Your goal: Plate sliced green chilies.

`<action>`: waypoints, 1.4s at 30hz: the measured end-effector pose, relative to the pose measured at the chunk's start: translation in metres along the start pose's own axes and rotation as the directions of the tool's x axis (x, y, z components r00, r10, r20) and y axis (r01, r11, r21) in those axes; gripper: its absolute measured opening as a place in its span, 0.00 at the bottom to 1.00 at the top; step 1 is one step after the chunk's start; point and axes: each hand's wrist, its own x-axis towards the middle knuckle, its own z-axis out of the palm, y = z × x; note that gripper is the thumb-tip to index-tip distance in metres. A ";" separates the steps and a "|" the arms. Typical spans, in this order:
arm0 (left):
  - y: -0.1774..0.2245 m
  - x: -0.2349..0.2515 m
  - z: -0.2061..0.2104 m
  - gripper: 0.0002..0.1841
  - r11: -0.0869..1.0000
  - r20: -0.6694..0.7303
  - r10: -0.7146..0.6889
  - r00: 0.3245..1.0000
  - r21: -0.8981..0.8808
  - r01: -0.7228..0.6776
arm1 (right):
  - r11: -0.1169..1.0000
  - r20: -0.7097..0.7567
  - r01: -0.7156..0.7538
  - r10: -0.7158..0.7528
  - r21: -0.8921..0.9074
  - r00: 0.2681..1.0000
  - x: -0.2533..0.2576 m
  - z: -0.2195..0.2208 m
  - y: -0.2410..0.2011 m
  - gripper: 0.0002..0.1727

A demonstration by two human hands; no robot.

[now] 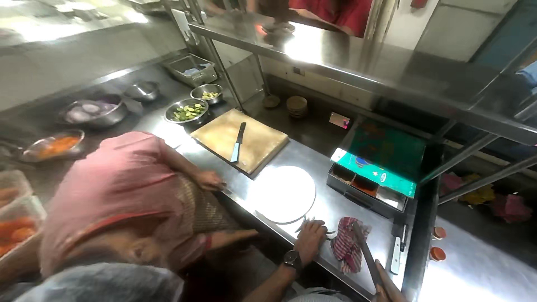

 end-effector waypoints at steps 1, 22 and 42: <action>0.006 -0.002 -0.008 0.17 0.994 -0.023 -0.047 0.999 -0.100 0.044 | 1.000 -0.024 0.004 -0.003 0.024 1.000 0.001 -0.001 0.000 0.30; 0.050 -0.083 -0.100 0.12 0.452 -0.119 -0.165 0.979 -0.891 -0.033 | 0.975 0.005 0.057 -0.060 0.217 0.998 0.020 0.011 -0.011 0.22; 0.054 -0.080 -0.118 0.15 0.075 0.029 -0.356 0.934 -0.995 0.059 | 0.948 0.271 0.293 -0.316 0.121 0.909 0.009 0.010 -0.029 0.27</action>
